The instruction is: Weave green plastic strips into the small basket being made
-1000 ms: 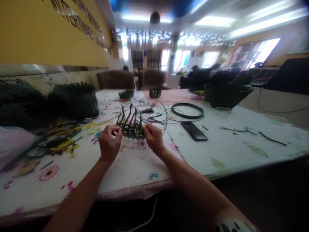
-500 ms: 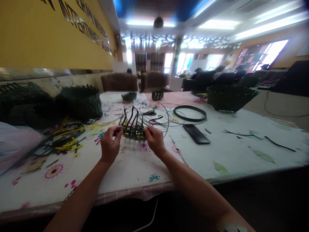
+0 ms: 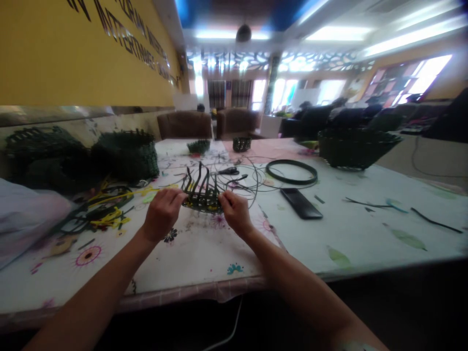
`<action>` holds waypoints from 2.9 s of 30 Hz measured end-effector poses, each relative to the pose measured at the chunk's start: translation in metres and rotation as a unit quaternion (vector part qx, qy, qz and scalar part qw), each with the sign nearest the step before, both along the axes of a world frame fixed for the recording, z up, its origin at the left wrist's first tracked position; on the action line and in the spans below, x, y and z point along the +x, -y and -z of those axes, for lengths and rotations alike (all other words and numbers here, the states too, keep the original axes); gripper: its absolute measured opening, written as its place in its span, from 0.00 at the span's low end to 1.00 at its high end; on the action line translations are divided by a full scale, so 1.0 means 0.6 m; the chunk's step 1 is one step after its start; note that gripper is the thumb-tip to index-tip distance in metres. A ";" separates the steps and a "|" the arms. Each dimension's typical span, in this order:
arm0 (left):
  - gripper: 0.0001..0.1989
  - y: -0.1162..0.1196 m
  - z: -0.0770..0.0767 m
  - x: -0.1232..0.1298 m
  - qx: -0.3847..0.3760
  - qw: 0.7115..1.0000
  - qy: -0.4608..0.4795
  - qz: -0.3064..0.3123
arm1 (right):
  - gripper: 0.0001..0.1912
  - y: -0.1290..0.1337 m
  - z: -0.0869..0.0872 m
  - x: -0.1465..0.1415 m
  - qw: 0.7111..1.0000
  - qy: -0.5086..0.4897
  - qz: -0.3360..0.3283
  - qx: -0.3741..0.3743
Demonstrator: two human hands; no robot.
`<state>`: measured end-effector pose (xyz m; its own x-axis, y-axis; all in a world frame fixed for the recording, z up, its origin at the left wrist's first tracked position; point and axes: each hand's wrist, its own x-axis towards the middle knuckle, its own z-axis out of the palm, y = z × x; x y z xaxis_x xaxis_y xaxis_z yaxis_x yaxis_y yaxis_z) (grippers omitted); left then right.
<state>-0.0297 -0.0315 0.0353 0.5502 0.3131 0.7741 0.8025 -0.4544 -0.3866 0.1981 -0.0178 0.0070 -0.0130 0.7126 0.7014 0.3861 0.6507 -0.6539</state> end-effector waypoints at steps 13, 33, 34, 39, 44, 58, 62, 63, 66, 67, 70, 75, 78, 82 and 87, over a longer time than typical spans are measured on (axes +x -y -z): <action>0.09 0.017 -0.055 0.002 -0.111 0.989 -0.094 -0.024 | 0.19 0.002 0.001 -0.002 1.000 -0.002 0.001 0.001; 0.18 0.041 -0.045 0.020 -0.513 0.638 0.572 0.052 | 0.17 0.006 0.001 -0.002 1.000 0.015 -0.004 0.007; 0.18 0.043 -0.042 0.021 -0.509 0.644 0.569 0.056 | 0.18 0.006 0.001 -0.002 1.000 0.016 -0.005 0.006; 0.14 0.045 -0.026 0.012 -0.500 0.714 0.487 0.047 | 0.17 0.007 0.000 -0.003 1.000 0.019 -0.013 0.002; 0.05 0.039 -0.029 -0.011 -0.295 0.938 0.178 0.026 | 0.18 0.006 0.000 -0.004 1.000 0.023 -0.017 -0.005; 0.09 0.043 0.011 0.018 -0.012 0.992 0.067 -0.108 | 0.19 0.010 0.004 -0.011 0.999 0.019 -0.031 -0.009; 0.06 0.059 0.027 0.031 -0.107 0.955 0.259 -0.094 | 0.19 0.010 0.004 -0.010 0.999 0.012 -0.027 -0.011; 0.08 0.062 0.030 0.032 -0.136 0.935 0.313 -0.092 | 0.19 0.011 0.004 -0.011 0.999 0.013 -0.028 -0.010; 0.12 0.066 0.034 0.035 -0.215 0.855 0.464 -0.086 | 0.19 0.012 0.004 -0.012 0.999 0.015 -0.033 -0.010; 0.14 0.065 0.034 0.036 -0.237 0.828 0.502 -0.083 | 0.19 0.013 0.003 -0.012 0.999 0.015 -0.034 -0.010; 0.16 0.061 0.026 0.040 -0.290 0.771 0.561 -0.075 | 0.19 0.013 0.003 -0.011 0.999 0.014 -0.032 -0.011; 0.20 0.053 0.008 0.045 -0.336 0.710 0.614 -0.076 | 0.19 0.011 0.002 -0.010 0.999 0.022 -0.035 -0.010; 0.20 0.050 0.006 0.046 -0.356 0.677 0.641 -0.068 | 0.18 0.012 0.002 -0.010 0.999 0.026 -0.037 -0.010; 0.21 0.052 0.012 0.050 -0.359 0.619 0.697 -0.051 | 0.19 0.012 0.003 -0.011 0.999 0.026 -0.035 -0.011; 0.20 0.055 0.017 0.054 -0.382 0.566 0.731 -0.013 | 0.18 0.012 0.004 -0.011 0.999 0.027 -0.037 -0.006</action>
